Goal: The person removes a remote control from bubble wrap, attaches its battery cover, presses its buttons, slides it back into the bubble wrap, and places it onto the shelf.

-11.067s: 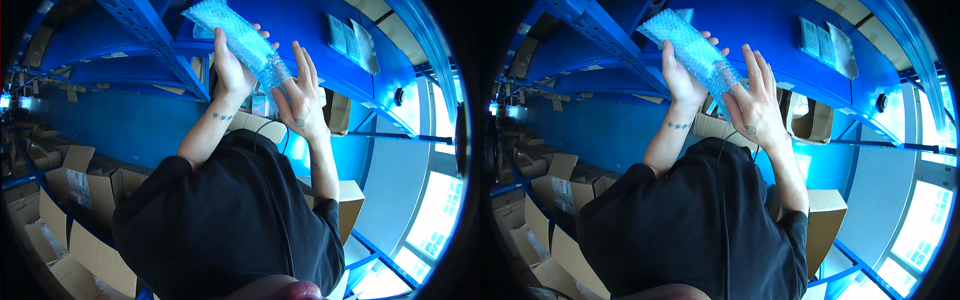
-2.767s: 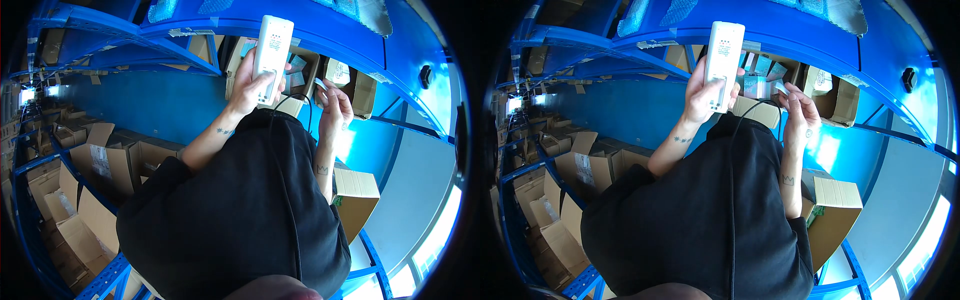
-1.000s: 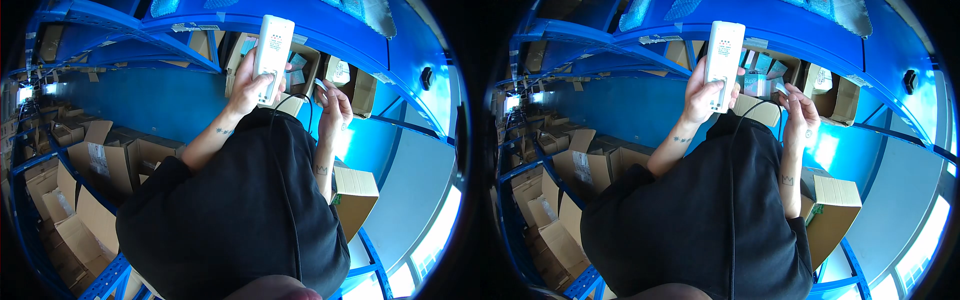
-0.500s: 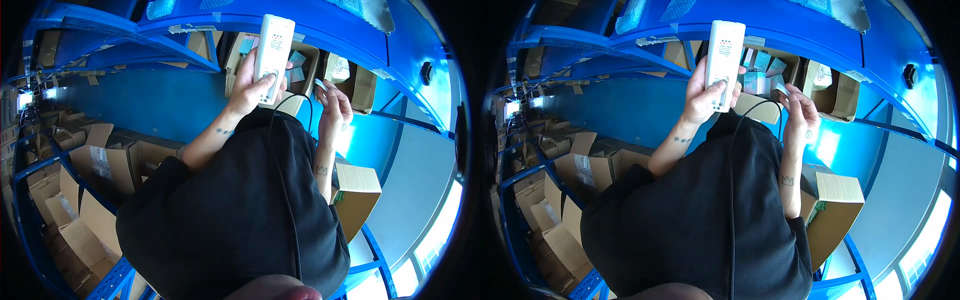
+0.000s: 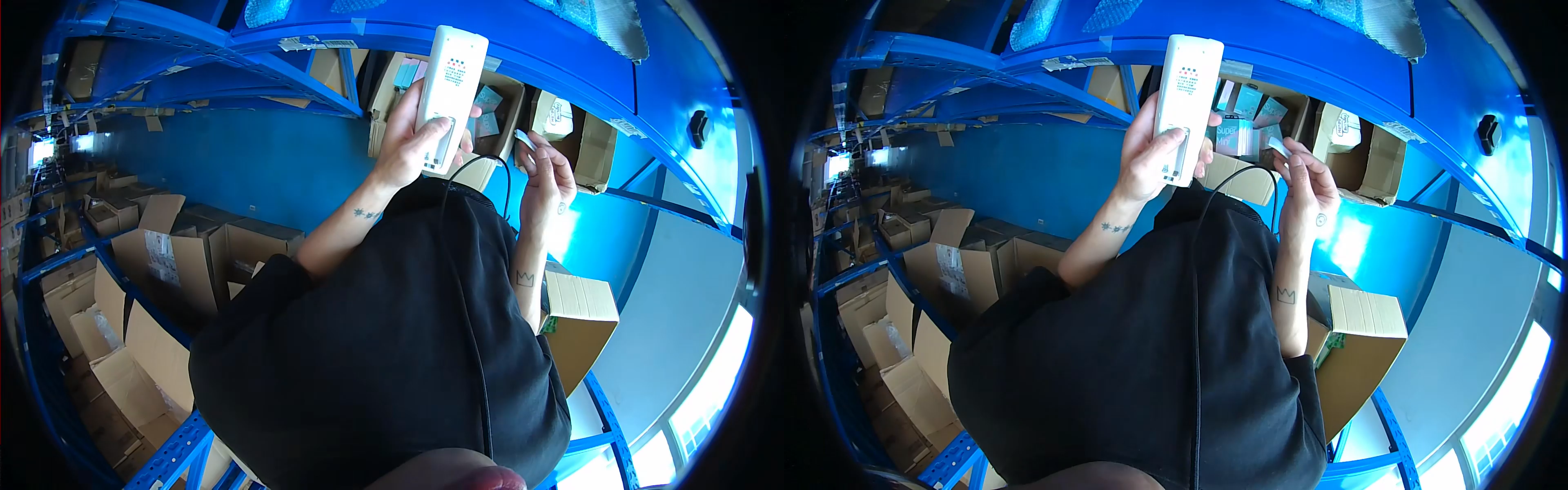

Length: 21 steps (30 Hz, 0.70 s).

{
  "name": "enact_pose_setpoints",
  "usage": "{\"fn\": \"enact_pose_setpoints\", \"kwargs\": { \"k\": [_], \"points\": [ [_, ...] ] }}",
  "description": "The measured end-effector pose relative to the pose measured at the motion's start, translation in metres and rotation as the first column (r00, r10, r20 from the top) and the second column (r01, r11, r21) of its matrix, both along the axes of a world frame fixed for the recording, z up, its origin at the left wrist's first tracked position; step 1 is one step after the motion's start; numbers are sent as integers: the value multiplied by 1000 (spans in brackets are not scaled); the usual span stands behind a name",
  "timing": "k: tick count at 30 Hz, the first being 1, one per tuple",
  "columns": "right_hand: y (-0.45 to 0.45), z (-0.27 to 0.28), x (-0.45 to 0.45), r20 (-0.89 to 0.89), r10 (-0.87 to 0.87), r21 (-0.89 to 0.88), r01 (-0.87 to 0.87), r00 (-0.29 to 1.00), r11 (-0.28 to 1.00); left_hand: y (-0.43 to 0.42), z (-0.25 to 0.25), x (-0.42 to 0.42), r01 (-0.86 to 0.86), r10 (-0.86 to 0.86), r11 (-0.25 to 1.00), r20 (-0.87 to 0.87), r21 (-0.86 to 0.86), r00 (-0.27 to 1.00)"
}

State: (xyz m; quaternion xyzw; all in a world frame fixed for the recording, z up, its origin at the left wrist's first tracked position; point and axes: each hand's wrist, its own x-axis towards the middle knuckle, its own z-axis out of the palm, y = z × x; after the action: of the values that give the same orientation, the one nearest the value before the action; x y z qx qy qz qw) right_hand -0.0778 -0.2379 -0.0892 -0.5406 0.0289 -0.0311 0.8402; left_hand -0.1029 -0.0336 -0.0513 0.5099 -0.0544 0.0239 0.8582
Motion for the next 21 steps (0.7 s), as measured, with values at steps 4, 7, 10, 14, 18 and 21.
{"fn": "enact_pose_setpoints", "kwargs": {
  "k": [4, 7, 10, 14, 18, 21],
  "points": [
    [-1, 0, 2, 7, 9, 2, -9, 1000, 1000, -1, 0, 0, -4, 3, 997, 22, 71, 1000],
    [-3, -1, 3, 12, 19, 21, -19, 1000, 1000, -3, 0, 0, -18, 15, 996, 31, 88, 999],
    [-3, 0, 2, 31, 30, 6, -30, 999, 1000, -3, 1, 1, -26, 24, 997, 24, 75, 999],
    [-1, 6, -1, 78, 51, -68, -46, 996, 997, -3, 3, 3, -33, 33, 999, -9, 13, 999],
    [7, 24, -6, 245, 160, -168, -120, 956, 978, -1, -2, 6, 8, -11, 995, -28, -98, 1000],
    [13, 36, -11, 260, 204, -246, -139, 944, 959, -1, -1, 5, -13, 12, 999, -40, -36, 999]
  ]
}}
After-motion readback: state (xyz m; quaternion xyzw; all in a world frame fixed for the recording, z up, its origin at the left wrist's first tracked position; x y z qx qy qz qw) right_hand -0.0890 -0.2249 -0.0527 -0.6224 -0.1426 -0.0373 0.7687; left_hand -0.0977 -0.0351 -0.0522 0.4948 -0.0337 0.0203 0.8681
